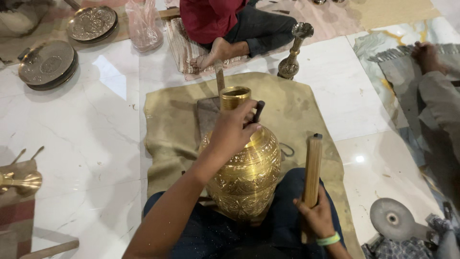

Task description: The person sits on the workshop floor holding a chisel against a large brass vase resting on a cloth-covered support and strikes the chisel with a wooden mallet to carve decorative patterns into the metal. The person repositions the chisel repeatedly around the vase body and neck to continue the engraved design.

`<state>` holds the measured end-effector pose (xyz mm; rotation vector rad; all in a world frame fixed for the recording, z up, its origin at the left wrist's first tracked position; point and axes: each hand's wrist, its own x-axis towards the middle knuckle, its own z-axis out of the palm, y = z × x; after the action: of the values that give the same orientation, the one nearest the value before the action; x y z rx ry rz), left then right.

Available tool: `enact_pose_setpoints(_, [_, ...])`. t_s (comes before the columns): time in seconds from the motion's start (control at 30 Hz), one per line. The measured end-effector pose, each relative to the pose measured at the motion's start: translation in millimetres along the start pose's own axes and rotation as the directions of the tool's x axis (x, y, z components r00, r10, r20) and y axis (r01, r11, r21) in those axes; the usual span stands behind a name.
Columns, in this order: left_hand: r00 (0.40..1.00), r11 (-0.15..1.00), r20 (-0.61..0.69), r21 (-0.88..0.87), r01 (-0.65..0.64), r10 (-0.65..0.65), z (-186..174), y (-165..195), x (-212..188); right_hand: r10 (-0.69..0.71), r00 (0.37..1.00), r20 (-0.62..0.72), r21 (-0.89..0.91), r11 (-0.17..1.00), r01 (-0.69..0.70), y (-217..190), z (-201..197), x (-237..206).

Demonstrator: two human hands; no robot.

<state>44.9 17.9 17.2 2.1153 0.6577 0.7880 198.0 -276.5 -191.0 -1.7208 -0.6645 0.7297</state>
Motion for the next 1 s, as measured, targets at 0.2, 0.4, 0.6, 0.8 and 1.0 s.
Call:
enact_pose_setpoints(0.2, [0.992, 0.972, 0.105, 0.228, 0.05, -0.075, -3, 18, 17, -0.003, 0.996, 0.091, -0.051, 0.999, 0.007, -83, -19, 70])
enact_pose_setpoints(0.4, [0.997, 0.965, 0.056, 0.26, 0.032, -0.048, -2, 21, 20, -0.13, 0.965, 0.228, 0.03, 0.991, 0.127, -166, -30, 145])
enact_pose_setpoints(0.6, [0.998, 0.965, 0.018, 0.254, 0.057, -0.064, 0, 16, 13, -0.141, 0.87, 0.473, -0.316, 0.894, 0.317, -212, -47, 166])
enact_pose_setpoints(0.8, [0.999, 0.985, 0.024, 0.173, 0.024, -0.028, -2, 9, 8, -0.07, 0.896, 0.439, -0.485, 0.821, 0.302, -234, -45, 150])
enact_pose_setpoints(1.0, [0.997, 0.987, 0.004, 0.143, 0.077, -0.079, 2, 5, 8, -0.192, 0.895, 0.402, -0.18, 0.942, 0.283, -239, -49, 151])
